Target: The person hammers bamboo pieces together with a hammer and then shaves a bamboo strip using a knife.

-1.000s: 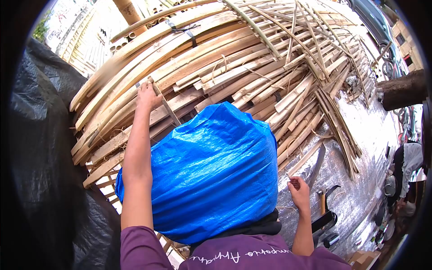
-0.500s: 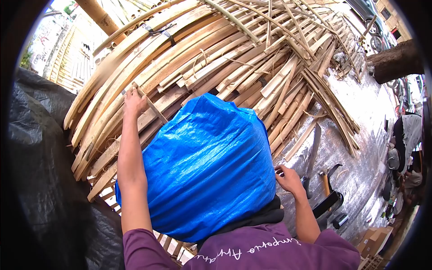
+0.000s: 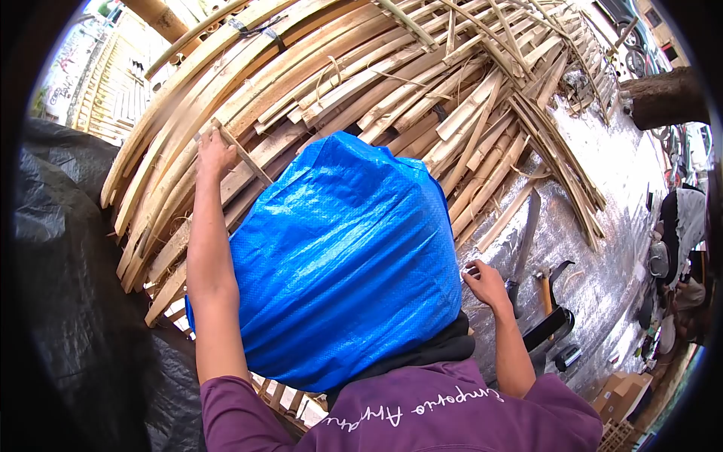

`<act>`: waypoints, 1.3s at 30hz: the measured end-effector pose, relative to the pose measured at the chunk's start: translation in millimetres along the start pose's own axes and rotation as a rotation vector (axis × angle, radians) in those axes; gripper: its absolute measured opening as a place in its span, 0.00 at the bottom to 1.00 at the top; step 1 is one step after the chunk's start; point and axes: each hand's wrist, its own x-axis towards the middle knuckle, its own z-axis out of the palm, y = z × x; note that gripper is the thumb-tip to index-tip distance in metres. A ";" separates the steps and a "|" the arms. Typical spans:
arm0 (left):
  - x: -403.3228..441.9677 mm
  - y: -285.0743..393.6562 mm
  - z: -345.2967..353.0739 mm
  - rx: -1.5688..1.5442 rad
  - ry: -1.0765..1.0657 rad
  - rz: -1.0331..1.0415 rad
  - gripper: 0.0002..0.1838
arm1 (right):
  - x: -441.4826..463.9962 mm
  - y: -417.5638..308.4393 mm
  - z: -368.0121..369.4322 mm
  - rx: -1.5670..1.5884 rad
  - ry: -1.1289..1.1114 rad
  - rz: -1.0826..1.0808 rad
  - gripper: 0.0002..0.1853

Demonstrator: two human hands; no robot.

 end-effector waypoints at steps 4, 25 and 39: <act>-2.5 1.1 -6.3 -0.024 -0.029 -0.003 0.43 | 2.0 11.8 10.4 -0.045 -0.005 -0.034 0.19; -9.6 7.6 -19.3 -0.035 0.018 0.177 0.41 | -10.1 212.5 -57.6 -0.476 0.651 0.466 0.25; 6.2 -12.5 10.3 -0.022 0.113 0.169 0.41 | 33.1 188.3 -97.4 -0.247 0.804 0.065 0.16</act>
